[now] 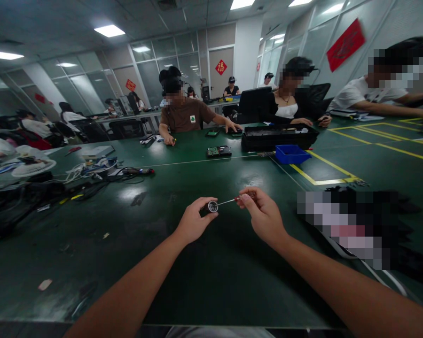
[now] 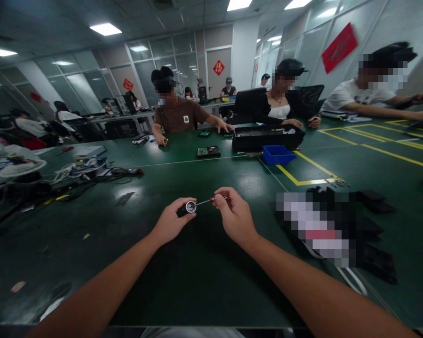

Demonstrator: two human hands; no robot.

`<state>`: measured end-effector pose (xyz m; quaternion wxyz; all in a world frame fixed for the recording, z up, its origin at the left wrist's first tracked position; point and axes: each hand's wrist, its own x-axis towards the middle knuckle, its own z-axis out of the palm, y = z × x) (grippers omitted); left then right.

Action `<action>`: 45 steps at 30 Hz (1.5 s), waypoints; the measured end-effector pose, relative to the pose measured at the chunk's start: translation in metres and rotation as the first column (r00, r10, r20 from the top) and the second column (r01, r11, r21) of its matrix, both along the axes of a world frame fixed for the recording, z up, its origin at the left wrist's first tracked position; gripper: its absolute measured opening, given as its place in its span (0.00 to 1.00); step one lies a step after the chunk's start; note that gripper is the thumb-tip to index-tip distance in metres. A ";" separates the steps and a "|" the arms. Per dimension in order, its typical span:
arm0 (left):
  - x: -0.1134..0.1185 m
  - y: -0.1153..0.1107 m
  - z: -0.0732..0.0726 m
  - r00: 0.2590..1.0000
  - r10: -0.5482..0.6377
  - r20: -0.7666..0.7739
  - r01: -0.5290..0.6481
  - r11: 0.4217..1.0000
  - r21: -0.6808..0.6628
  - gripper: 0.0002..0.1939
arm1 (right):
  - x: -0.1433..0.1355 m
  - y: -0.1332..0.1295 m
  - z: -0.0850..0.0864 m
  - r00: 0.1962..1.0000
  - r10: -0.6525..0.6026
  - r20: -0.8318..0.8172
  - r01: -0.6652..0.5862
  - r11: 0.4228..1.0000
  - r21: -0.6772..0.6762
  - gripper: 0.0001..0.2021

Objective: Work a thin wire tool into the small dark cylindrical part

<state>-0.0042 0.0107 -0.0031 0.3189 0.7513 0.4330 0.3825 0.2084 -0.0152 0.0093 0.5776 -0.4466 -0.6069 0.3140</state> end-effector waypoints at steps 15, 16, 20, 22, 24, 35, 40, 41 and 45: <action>-0.001 -0.001 0.000 1.000 -0.003 -0.008 0.004 1.000 0.022 0.20 | 0.000 0.000 -0.004 1.000 0.010 0.019 -0.010 1.000 0.024 0.10; 0.000 -0.001 0.000 1.000 -0.005 -0.009 0.005 1.000 0.019 0.20 | 0.000 -0.001 -0.004 1.000 0.007 0.030 -0.007 1.000 0.029 0.10; 0.000 -0.001 0.001 1.000 -0.012 -0.020 0.012 1.000 0.020 0.21 | 0.002 -0.003 0.001 0.987 -0.034 0.158 0.023 0.997 0.070 0.11; -0.001 0.000 0.000 1.000 -0.017 -0.016 0.017 0.999 0.027 0.21 | 0.003 -0.004 0.005 0.964 -0.083 0.253 0.061 0.994 0.092 0.11; -0.001 0.000 -0.001 1.000 -0.021 -0.009 0.021 0.999 0.031 0.21 | 0.003 -0.005 0.008 0.940 -0.133 0.314 0.103 0.988 0.111 0.13; -0.001 0.001 -0.003 0.999 -0.035 0.002 0.035 0.998 0.053 0.21 | 0.003 -0.005 0.003 0.955 -0.043 0.295 0.006 0.992 0.125 0.09; -0.001 0.001 -0.002 0.999 -0.039 -0.005 0.039 0.998 0.045 0.21 | 0.004 -0.005 0.005 0.947 0.036 0.320 -0.093 0.982 0.165 0.08; -0.001 0.001 -0.002 0.999 -0.036 -0.004 0.036 0.998 0.045 0.21 | 0.004 -0.005 0.006 0.942 0.035 0.335 -0.095 0.982 0.164 0.08; -0.001 0.001 -0.002 1.000 -0.018 -0.014 0.019 0.999 0.040 0.21 | 0.003 -0.007 0.011 0.927 -0.041 0.373 -0.001 0.994 0.111 0.12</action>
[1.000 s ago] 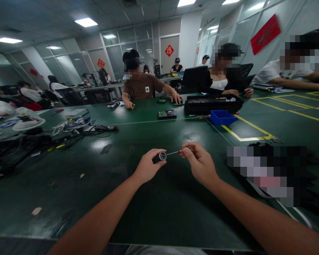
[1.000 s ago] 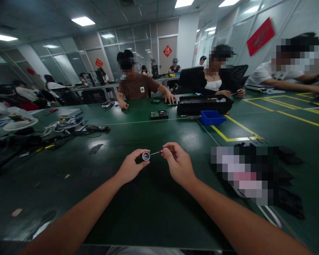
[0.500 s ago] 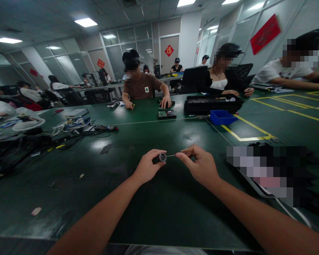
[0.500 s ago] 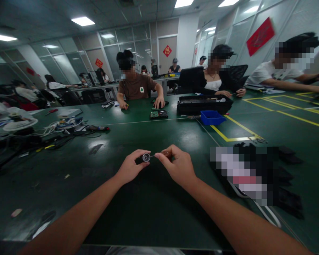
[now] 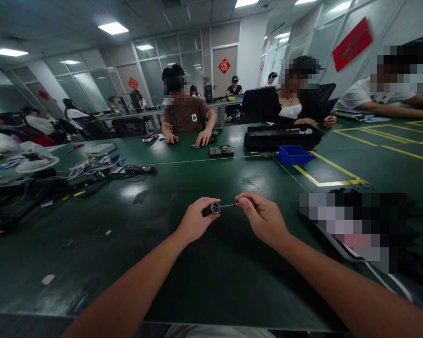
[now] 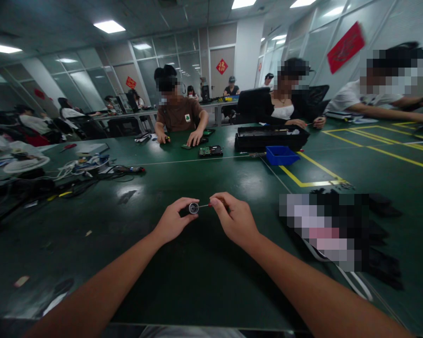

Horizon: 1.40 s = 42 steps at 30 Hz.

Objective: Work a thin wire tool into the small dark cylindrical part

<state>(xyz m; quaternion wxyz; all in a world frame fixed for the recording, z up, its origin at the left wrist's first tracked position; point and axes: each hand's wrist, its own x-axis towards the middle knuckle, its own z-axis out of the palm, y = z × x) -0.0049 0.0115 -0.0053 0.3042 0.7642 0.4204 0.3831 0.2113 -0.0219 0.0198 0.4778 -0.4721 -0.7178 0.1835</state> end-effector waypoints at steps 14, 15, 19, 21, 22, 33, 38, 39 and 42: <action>-0.001 -0.001 0.002 1.000 0.015 -0.008 -0.015 1.000 -0.007 0.21 | 0.001 0.002 -0.002 1.000 0.012 -0.011 -0.013 0.995 -0.096 0.15; -0.001 -0.001 0.002 1.000 0.015 -0.009 -0.015 1.000 -0.007 0.21 | 0.000 0.002 -0.002 1.000 0.001 -0.006 -0.001 0.995 -0.098 0.15; -0.001 0.000 0.001 1.000 0.017 -0.013 -0.017 1.000 -0.004 0.21 | 0.000 0.003 -0.005 0.999 0.005 -0.054 -0.010 0.996 -0.092 0.12; -0.001 0.000 0.001 1.000 0.025 -0.017 -0.025 1.000 -0.002 0.21 | -0.001 0.004 -0.007 0.992 0.009 -0.122 -0.020 0.995 -0.094 0.10; 0.000 0.000 0.001 0.999 0.034 -0.022 -0.034 0.999 0.001 0.21 | -0.001 0.005 -0.007 0.987 0.009 -0.158 -0.026 0.994 -0.103 0.09; -0.002 0.001 0.004 0.979 0.058 -0.195 -0.049 0.998 0.051 0.21 | 0.001 0.032 -0.024 0.696 -0.189 -0.692 -0.183 0.886 -0.426 0.15; -0.004 0.003 0.001 0.965 0.078 -0.251 -0.074 0.997 0.025 0.21 | 0.003 0.034 -0.027 0.762 -0.165 -0.626 -0.102 0.924 -0.367 0.16; -0.004 0.003 0.001 0.964 0.074 -0.256 -0.069 0.997 0.029 0.21 | 0.002 0.032 -0.025 0.783 -0.150 -0.604 -0.088 0.934 -0.345 0.16; -0.004 0.002 0.002 0.958 0.063 -0.278 -0.056 0.998 0.034 0.21 | -0.002 0.022 -0.018 0.866 -0.069 -0.495 -0.065 0.966 -0.248 0.15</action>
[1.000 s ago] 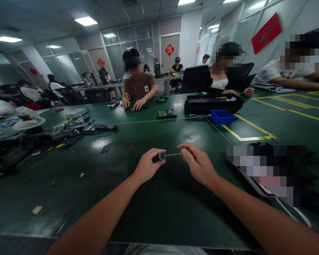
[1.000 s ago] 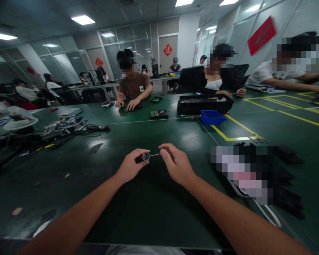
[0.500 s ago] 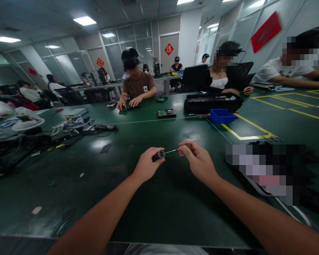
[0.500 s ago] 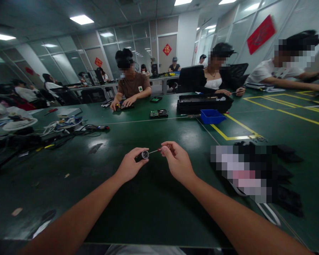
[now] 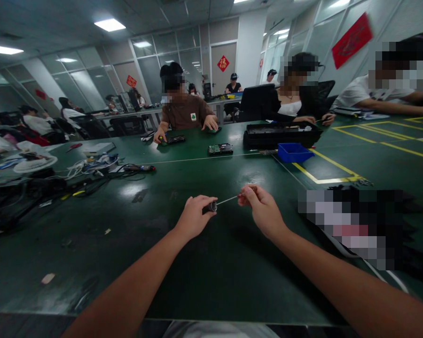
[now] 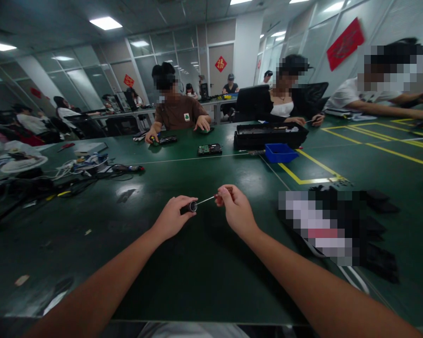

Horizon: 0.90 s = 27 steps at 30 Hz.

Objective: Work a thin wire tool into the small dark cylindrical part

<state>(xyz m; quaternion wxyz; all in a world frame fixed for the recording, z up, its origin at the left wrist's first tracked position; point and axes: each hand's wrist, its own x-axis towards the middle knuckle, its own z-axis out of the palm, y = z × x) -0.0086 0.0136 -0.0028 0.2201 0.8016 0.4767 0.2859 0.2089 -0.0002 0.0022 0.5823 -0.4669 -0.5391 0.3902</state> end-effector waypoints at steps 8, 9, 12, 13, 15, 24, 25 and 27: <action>0.003 -0.001 0.001 0.999 -0.009 -0.046 0.009 1.000 -0.013 0.21 | -0.003 -0.015 0.008 0.918 -0.001 0.398 -0.069 0.984 0.162 0.09; 0.002 -0.001 0.000 0.999 -0.010 -0.049 0.009 1.000 -0.013 0.21 | -0.003 -0.016 0.008 0.908 -0.014 0.418 -0.068 0.981 0.180 0.09; 0.002 -0.001 0.000 0.999 -0.008 -0.050 0.007 1.000 -0.008 0.21 | -0.002 -0.017 0.012 0.874 -0.050 0.484 -0.067 0.973 0.221 0.08; 0.001 -0.001 0.000 0.999 -0.009 -0.052 0.008 1.000 -0.009 0.21 | -0.002 -0.018 0.013 0.856 -0.055 0.513 -0.075 0.971 0.229 0.08; 0.000 -0.001 0.000 0.998 -0.016 -0.060 0.015 1.000 -0.017 0.21 | -0.001 -0.018 0.016 0.816 -0.056 0.576 -0.103 0.965 0.241 0.08; 0.001 -0.001 0.001 0.997 -0.018 -0.073 0.015 0.999 -0.032 0.20 | 0.003 -0.015 0.015 0.770 -0.063 0.635 -0.109 0.967 0.229 0.08; 0.001 -0.001 0.001 0.998 -0.009 -0.062 0.007 0.999 -0.032 0.20 | 0.003 -0.016 0.015 0.778 -0.076 0.624 -0.093 0.968 0.234 0.08; 0.000 0.000 0.001 1.000 0.005 -0.025 -0.006 0.999 -0.033 0.19 | 0.003 -0.017 0.016 0.796 -0.097 0.598 -0.065 0.968 0.242 0.08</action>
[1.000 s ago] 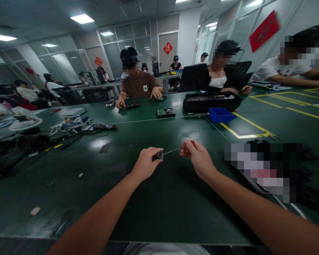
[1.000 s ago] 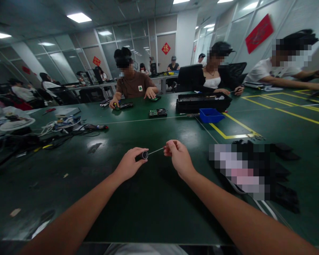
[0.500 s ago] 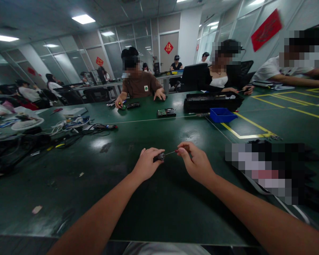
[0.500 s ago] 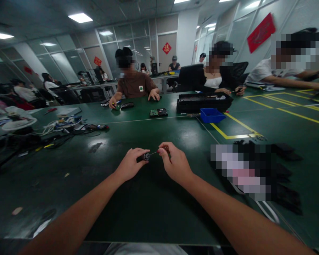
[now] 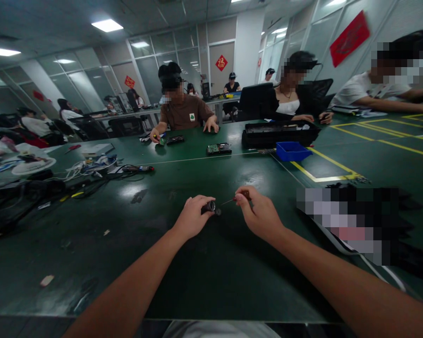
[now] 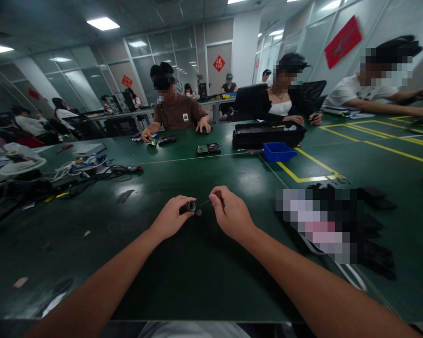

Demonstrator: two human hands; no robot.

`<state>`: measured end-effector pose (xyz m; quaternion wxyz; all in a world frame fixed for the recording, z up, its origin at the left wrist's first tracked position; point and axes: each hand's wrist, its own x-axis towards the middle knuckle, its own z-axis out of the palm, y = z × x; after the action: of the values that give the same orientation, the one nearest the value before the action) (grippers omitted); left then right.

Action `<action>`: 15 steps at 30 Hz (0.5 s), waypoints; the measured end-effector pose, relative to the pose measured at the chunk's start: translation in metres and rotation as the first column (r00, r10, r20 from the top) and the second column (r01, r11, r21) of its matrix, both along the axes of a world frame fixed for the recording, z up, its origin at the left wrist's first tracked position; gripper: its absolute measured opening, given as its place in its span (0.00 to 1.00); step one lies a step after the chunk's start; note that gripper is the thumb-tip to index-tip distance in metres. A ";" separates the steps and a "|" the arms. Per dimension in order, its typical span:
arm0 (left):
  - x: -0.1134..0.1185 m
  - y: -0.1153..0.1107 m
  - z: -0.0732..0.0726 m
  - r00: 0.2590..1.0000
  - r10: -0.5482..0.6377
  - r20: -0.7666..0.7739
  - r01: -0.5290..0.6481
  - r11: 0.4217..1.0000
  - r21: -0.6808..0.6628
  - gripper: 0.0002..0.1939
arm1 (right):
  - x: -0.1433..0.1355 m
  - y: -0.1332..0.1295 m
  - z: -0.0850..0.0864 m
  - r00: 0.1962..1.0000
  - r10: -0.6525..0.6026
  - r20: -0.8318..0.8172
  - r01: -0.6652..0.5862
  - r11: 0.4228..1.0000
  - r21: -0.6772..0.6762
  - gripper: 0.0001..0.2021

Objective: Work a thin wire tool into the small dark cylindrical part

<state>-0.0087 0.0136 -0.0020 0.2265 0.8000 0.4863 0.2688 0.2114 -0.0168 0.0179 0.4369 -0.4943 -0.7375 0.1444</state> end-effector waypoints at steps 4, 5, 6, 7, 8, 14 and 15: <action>-0.001 0.003 -0.002 0.994 0.043 0.096 -0.044 0.999 0.013 0.16 | -0.001 -0.002 0.002 0.999 -0.016 -0.029 0.016 1.000 0.004 0.08; -0.001 0.003 -0.001 0.992 0.055 0.110 -0.056 0.998 0.011 0.16 | -0.001 -0.002 0.002 0.999 -0.016 -0.031 0.016 1.000 0.002 0.08; -0.002 0.002 -0.001 0.991 0.066 0.116 -0.067 0.998 0.003 0.16 | -0.001 -0.003 0.002 0.999 -0.012 -0.032 0.012 1.000 -0.004 0.08; -0.001 0.001 0.000 0.991 0.074 0.113 -0.073 0.997 -0.009 0.16 | -0.002 -0.003 0.002 0.999 -0.008 -0.036 0.008 1.000 -0.008 0.08; -0.001 0.000 0.001 0.992 0.077 0.103 -0.076 0.997 -0.019 0.17 | -0.002 -0.002 0.002 0.999 -0.004 -0.040 0.004 1.000 -0.011 0.08; 0.002 -0.008 0.008 0.983 0.053 -0.174 -0.052 0.999 0.007 0.20 | -0.002 -0.001 -0.002 0.998 -0.008 -0.056 0.008 1.000 0.010 0.08; 0.004 -0.009 0.008 0.968 0.039 -0.249 -0.038 0.999 0.010 0.21 | -0.002 -0.001 -0.002 0.998 -0.007 -0.058 0.008 1.000 0.011 0.08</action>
<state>-0.0052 0.0048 0.0061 0.1564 0.8184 0.5256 0.1720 0.2093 -0.0176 0.0162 0.4616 -0.4901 -0.7235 0.1529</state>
